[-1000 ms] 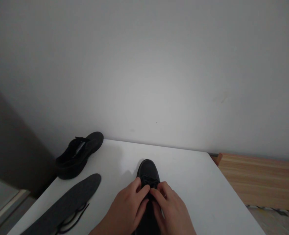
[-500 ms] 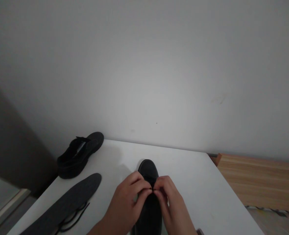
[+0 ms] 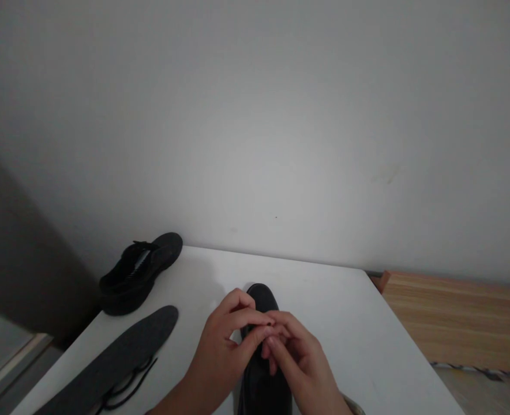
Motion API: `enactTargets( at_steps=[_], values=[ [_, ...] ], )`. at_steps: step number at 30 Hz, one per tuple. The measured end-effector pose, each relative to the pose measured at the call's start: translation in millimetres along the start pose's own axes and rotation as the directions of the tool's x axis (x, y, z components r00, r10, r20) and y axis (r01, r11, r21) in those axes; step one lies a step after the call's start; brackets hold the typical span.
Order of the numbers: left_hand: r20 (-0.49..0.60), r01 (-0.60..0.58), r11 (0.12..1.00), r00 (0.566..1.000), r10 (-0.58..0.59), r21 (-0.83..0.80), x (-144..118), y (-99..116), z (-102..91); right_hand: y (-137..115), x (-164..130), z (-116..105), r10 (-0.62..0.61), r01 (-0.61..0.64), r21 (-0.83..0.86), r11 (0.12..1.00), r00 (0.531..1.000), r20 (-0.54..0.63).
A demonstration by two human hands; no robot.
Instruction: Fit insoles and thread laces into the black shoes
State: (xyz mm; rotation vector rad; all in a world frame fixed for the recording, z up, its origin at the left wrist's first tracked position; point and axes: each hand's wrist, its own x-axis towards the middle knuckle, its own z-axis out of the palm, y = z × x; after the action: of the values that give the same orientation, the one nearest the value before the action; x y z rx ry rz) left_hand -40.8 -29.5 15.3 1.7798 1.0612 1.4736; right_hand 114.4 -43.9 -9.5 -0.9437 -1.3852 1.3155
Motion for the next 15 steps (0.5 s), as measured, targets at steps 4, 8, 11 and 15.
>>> enactTargets(
  at_steps=[4,8,11,15],
  values=[
    [0.048,0.045,0.996,0.998,-0.041,-0.078,3,-10,1.5,1,9,5,0.018,-0.017,0.055,0.998,1.0,-0.016],
    [0.195,0.201,0.965,0.966,-0.168,-0.166,3,-27,0.8,5,23,5,-0.032,0.045,0.09,0.995,0.989,-0.144],
    [0.281,0.217,0.975,0.94,-0.193,-0.056,3,-41,-0.8,11,32,5,-0.098,0.117,0.107,0.987,0.98,-0.174],
    [0.263,0.139,0.989,0.954,-0.146,0.043,6,-55,0.7,21,46,11,-0.154,0.187,0.159,0.969,0.968,-0.198]
  ],
)
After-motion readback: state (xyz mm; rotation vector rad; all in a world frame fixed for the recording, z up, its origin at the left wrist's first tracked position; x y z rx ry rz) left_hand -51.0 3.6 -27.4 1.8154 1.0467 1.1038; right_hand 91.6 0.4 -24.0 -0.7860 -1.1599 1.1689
